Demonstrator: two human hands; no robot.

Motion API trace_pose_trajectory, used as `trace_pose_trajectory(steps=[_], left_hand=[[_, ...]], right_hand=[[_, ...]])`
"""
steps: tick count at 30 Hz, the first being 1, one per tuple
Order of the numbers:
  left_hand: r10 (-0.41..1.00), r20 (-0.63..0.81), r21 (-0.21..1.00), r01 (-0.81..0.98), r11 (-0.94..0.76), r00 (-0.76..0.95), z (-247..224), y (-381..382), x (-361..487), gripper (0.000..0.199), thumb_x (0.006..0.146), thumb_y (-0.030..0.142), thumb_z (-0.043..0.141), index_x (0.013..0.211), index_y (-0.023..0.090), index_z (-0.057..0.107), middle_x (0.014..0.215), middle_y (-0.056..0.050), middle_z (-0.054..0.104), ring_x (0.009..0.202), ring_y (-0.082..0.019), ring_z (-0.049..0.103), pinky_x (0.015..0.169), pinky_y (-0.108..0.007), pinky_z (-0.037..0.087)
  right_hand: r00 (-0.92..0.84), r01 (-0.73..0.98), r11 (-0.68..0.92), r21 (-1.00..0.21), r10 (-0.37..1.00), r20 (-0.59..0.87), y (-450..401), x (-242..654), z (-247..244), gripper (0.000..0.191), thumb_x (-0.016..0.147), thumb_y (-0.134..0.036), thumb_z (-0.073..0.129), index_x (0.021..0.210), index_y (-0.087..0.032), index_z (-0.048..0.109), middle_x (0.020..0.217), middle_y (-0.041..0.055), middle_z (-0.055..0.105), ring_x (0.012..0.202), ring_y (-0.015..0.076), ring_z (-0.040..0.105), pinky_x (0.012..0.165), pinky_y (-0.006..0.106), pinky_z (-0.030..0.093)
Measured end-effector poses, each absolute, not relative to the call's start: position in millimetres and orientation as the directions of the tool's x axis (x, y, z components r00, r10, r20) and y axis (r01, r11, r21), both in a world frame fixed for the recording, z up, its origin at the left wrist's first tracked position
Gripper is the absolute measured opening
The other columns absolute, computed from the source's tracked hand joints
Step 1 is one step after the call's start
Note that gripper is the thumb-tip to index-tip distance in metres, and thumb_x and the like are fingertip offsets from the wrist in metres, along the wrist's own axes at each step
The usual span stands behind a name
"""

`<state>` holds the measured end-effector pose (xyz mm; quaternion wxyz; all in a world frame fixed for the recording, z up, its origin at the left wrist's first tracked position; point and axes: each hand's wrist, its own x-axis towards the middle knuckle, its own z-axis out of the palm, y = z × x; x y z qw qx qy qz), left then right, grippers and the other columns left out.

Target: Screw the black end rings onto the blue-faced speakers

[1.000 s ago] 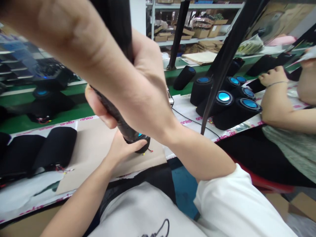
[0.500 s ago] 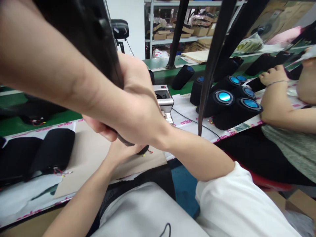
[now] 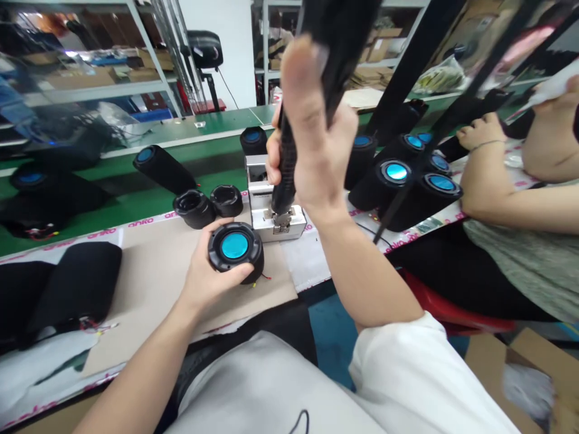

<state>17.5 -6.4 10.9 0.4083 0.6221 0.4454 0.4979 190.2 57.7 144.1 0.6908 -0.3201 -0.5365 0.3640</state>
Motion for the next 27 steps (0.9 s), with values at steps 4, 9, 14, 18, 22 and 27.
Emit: trace_pose_trajectory(steps=[4, 9, 14, 18, 22, 27], left_hand=[[0.955, 0.286, 0.938, 0.177, -0.297, 0.083, 6, -6, 16, 0.084, 0.064, 0.042, 0.096, 0.136, 0.021, 0.057, 0.128, -0.012, 0.075, 0.118, -0.032, 0.075, 0.104, -0.045, 0.060], [0.949, 0.302, 0.936, 0.164, -0.313, 0.086, 1, -3, 12, 0.100, 0.057, 0.062, 0.101, 0.137, 0.021, 0.057, 0.130, -0.014, 0.075, 0.121, -0.034, 0.075, 0.107, -0.046, 0.059], [0.951, 0.288, 0.945, 0.128, -0.302, 0.115, -1, 2, 11, 0.119, 0.040, 0.073, 0.103, 0.136, 0.022, 0.054, 0.129, -0.015, 0.075, 0.118, -0.036, 0.076, 0.103, -0.047, 0.062], [0.946, 0.297, 0.939, 0.141, -0.314, 0.131, -1, 1, 11, 0.113, 0.049, 0.075, 0.099, 0.137, 0.022, 0.054, 0.133, -0.016, 0.072, 0.123, -0.037, 0.073, 0.107, -0.048, 0.059], [0.934, 0.317, 0.921, 0.181, -0.345, 0.165, 2, -4, 9, 0.096, 0.065, 0.058, 0.098, 0.141, 0.023, 0.052, 0.138, -0.015, 0.069, 0.128, -0.035, 0.071, 0.110, -0.048, 0.057], [0.947, 0.236, 0.943, 0.186, -0.277, 0.219, 6, -5, 5, 0.103, 0.060, 0.054, 0.103, 0.143, 0.025, 0.049, 0.142, -0.015, 0.067, 0.130, -0.035, 0.070, 0.109, -0.048, 0.058]], right_hand=[[0.307, -0.173, 0.581, -0.795, 0.799, 0.516, 77, 193, 104, 0.065, 0.083, -0.086, 0.073, 0.069, -0.025, 0.055, 0.050, -0.0029, 0.048, 0.037, 0.0140, 0.043, 0.034, 0.033, 0.026], [0.245, -0.171, 0.548, -0.819, 0.829, 0.503, 88, 193, 85, 0.073, 0.085, -0.096, 0.059, 0.070, -0.025, 0.053, 0.048, -0.0038, 0.047, 0.035, 0.0118, 0.039, 0.035, 0.032, 0.023], [0.134, -0.198, 0.479, -0.855, 0.878, 0.460, 86, 201, 81, 0.076, 0.085, -0.099, 0.054, 0.066, -0.025, 0.050, 0.050, -0.0023, 0.049, 0.035, 0.0129, 0.041, 0.033, 0.031, 0.028], [0.157, -0.231, 0.468, -0.853, 0.883, 0.442, 70, 206, 103, 0.064, 0.082, -0.087, 0.068, 0.070, -0.026, 0.055, 0.054, -0.0021, 0.048, 0.038, 0.0148, 0.043, 0.034, 0.033, 0.030], [0.222, -0.184, 0.564, -0.805, 0.822, 0.525, 60, 202, 121, 0.056, 0.080, -0.078, 0.077, 0.069, -0.028, 0.055, 0.059, 0.0000, 0.047, 0.046, 0.0169, 0.045, 0.042, 0.036, 0.032], [0.290, -0.166, 0.507, -0.846, 0.845, 0.449, 75, 195, 100, 0.064, 0.085, -0.089, 0.067, 0.071, -0.027, 0.055, 0.051, -0.0013, 0.048, 0.043, 0.0152, 0.040, 0.045, 0.035, 0.026]])
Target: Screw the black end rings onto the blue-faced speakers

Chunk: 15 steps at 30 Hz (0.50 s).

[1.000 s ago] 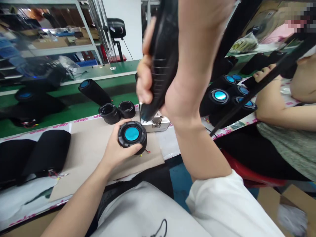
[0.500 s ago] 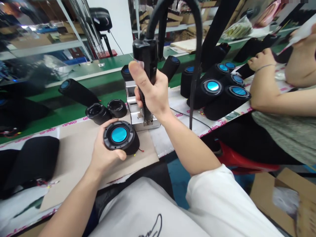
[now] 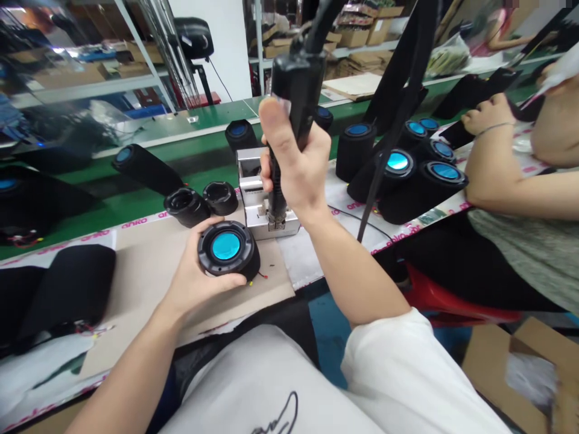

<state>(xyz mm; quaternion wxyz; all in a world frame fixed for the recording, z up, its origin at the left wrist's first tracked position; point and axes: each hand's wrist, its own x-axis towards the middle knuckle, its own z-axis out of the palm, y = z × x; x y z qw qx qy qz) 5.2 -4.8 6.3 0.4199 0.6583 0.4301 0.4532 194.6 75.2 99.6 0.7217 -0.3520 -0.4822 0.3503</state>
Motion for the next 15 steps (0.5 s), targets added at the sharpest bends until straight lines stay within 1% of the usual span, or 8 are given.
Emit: trace_pose_trajectory(steps=[2, 6, 8, 11, 13, 15], left_hand=[[0.949, 0.211, 0.956, 0.152, -0.250, 0.235, 7, -3, 4, 0.107, 0.057, 0.058, 0.104, 0.142, 0.026, 0.048, 0.139, -0.014, 0.068, 0.128, -0.036, 0.071, 0.107, -0.048, 0.060], [0.947, 0.187, 0.970, 0.101, -0.220, 0.260, 6, 0, 2, 0.116, 0.051, 0.064, 0.104, 0.144, 0.027, 0.045, 0.141, -0.015, 0.068, 0.132, -0.038, 0.069, 0.112, -0.051, 0.057], [0.943, 0.178, 0.973, 0.090, -0.211, 0.280, 5, 1, 1, 0.118, 0.051, 0.065, 0.104, 0.145, 0.028, 0.044, 0.144, -0.016, 0.067, 0.134, -0.038, 0.068, 0.114, -0.051, 0.056], [0.934, 0.171, 0.974, 0.089, -0.209, 0.313, 8, 1, -4, 0.117, 0.053, 0.063, 0.104, 0.147, 0.029, 0.043, 0.151, -0.016, 0.062, 0.140, -0.039, 0.064, 0.118, -0.052, 0.054], [0.920, 0.159, 0.975, 0.093, -0.204, 0.357, 10, 1, -7, 0.113, 0.059, 0.061, 0.103, 0.149, 0.030, 0.042, 0.155, -0.016, 0.059, 0.142, -0.039, 0.062, 0.119, -0.052, 0.053], [0.899, 0.143, 0.977, 0.088, -0.196, 0.414, 11, 1, -11, 0.110, 0.064, 0.059, 0.102, 0.151, 0.031, 0.041, 0.155, -0.015, 0.058, 0.141, -0.039, 0.062, 0.117, -0.051, 0.054]], right_hand=[[0.314, -0.177, 0.508, -0.843, 0.841, 0.441, 83, 195, 90, 0.068, 0.085, -0.094, 0.061, 0.071, -0.027, 0.054, 0.051, -0.0018, 0.047, 0.044, 0.0139, 0.036, 0.047, 0.035, 0.026], [0.206, -0.189, 0.516, -0.836, 0.853, 0.480, 87, 200, 82, 0.067, 0.085, -0.092, 0.062, 0.070, -0.027, 0.056, 0.054, -0.0004, 0.051, 0.045, 0.0137, 0.038, 0.049, 0.035, 0.027], [0.186, -0.191, 0.497, -0.846, 0.865, 0.466, 86, 201, 81, 0.068, 0.084, -0.093, 0.063, 0.070, -0.027, 0.056, 0.053, -0.0002, 0.050, 0.044, 0.0133, 0.039, 0.046, 0.034, 0.028], [0.178, -0.183, 0.435, -0.882, 0.897, 0.405, 78, 201, 88, 0.074, 0.080, -0.098, 0.061, 0.069, -0.025, 0.053, 0.050, -0.0014, 0.047, 0.038, 0.0122, 0.039, 0.039, 0.032, 0.027], [0.196, -0.176, 0.467, -0.867, 0.879, 0.434, 67, 200, 106, 0.068, 0.082, -0.092, 0.063, 0.071, -0.025, 0.054, 0.051, -0.0019, 0.047, 0.037, 0.0122, 0.041, 0.035, 0.031, 0.028], [0.216, -0.100, 0.534, -0.840, 0.836, 0.505, 52, 197, 133, 0.057, 0.084, -0.082, 0.063, 0.079, -0.026, 0.054, 0.057, -0.0028, 0.049, 0.042, 0.0125, 0.046, 0.036, 0.030, 0.037]])
